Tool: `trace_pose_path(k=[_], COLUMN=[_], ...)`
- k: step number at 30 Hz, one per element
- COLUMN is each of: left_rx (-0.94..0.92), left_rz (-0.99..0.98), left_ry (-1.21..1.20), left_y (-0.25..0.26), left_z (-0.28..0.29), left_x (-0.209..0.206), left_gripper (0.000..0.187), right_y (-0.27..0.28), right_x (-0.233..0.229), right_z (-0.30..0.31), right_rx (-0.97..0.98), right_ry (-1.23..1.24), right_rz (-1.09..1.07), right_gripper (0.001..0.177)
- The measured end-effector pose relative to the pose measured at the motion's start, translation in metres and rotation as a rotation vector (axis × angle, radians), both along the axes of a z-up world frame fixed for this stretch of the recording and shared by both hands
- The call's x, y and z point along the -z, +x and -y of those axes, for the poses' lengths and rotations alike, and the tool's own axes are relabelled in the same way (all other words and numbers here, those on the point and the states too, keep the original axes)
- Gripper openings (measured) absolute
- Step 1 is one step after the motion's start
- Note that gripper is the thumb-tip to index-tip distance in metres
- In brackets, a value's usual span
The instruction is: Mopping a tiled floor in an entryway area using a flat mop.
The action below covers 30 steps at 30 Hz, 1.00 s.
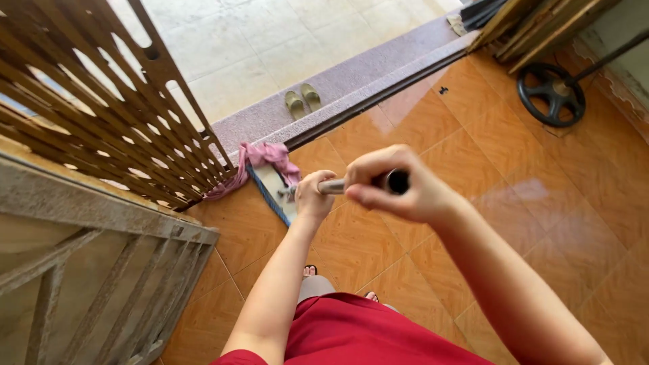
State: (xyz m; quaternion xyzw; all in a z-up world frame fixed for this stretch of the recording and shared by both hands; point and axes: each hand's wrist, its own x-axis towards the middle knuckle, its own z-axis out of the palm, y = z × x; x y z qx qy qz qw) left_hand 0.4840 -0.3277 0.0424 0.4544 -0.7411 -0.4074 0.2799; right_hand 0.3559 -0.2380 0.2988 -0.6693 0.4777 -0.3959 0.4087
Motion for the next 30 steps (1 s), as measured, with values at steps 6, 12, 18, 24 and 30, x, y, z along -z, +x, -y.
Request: trace_pose_path(k=[6, 12, 18, 24, 30], left_rx=[-0.055, 0.081, 0.191, 0.145, -0.027], left_rz=[-0.197, -0.033, 0.119, 0.135, 0.254], left_ry=[-0.151, -0.004, 0.13, 0.102, 0.041], left_y=[-0.022, -0.049, -0.052, -0.039, 0.033], left_z=[0.007, -0.012, -0.041, -0.039, -0.019], left_x=[0.046, -0.001, 0.007, 0.007, 0.039], left_gripper=[0.014, 0.018, 0.02, 0.018, 0.015], right_y=[-0.005, -0.029, -0.047, -0.057, -0.027], right_x=[0.008, -0.013, 0.027, 0.026, 0.052], right_z=[-0.016, -0.035, -0.046, -0.033, -0.005], right_rx=[-0.03, 0.184, 0.263, 0.098, 0.008], right_ry=[-0.04, -0.046, -0.034, -0.117, -0.003], right_rz=[0.018, 0.263, 0.377, 0.343, 0.372], right_gripper=[0.03, 0.029, 0.031, 0.035, 0.031])
